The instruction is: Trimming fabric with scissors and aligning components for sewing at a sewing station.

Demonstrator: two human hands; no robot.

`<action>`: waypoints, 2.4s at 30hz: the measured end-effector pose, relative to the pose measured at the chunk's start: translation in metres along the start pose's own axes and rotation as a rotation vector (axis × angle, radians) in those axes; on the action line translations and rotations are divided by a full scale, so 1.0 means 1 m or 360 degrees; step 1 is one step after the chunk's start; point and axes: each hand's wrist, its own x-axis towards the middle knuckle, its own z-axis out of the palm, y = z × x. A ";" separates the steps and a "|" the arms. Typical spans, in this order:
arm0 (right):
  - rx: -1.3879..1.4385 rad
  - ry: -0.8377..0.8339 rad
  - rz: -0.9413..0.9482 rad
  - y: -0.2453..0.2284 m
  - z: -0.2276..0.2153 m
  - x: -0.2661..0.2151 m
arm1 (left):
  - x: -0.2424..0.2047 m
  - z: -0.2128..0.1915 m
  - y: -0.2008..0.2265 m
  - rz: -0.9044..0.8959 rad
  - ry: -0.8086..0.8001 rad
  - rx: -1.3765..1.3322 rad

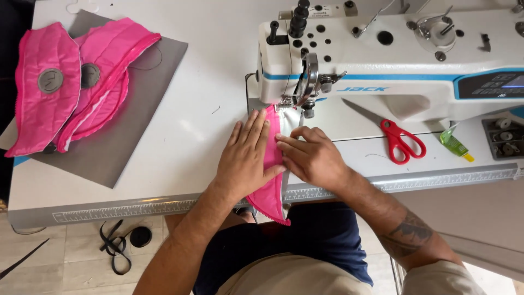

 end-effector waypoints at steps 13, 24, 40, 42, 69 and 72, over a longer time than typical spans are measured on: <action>-0.0130 -0.0092 0.0178 0.000 0.007 0.001 | 0.017 -0.005 -0.007 -0.0019 -0.0088 0.0016; 0.0065 0.0063 0.0057 -0.004 0.001 -0.004 | -0.023 -0.013 0.029 -0.0073 -0.0007 0.0157; -0.0142 -0.0086 0.0229 0.001 0.004 0.002 | 0.002 -0.001 0.009 -0.0085 0.0056 0.0166; -0.0137 -0.0060 0.0218 0.000 0.003 0.002 | 0.001 -0.003 0.012 -0.0085 0.0061 0.0177; -0.0129 0.0002 0.0224 -0.030 -0.011 -0.016 | -0.004 0.002 0.013 -0.0162 -0.0007 0.0120; -0.0082 0.0023 0.0132 -0.036 -0.016 -0.020 | -0.019 -0.004 0.021 -0.0072 0.0000 0.0124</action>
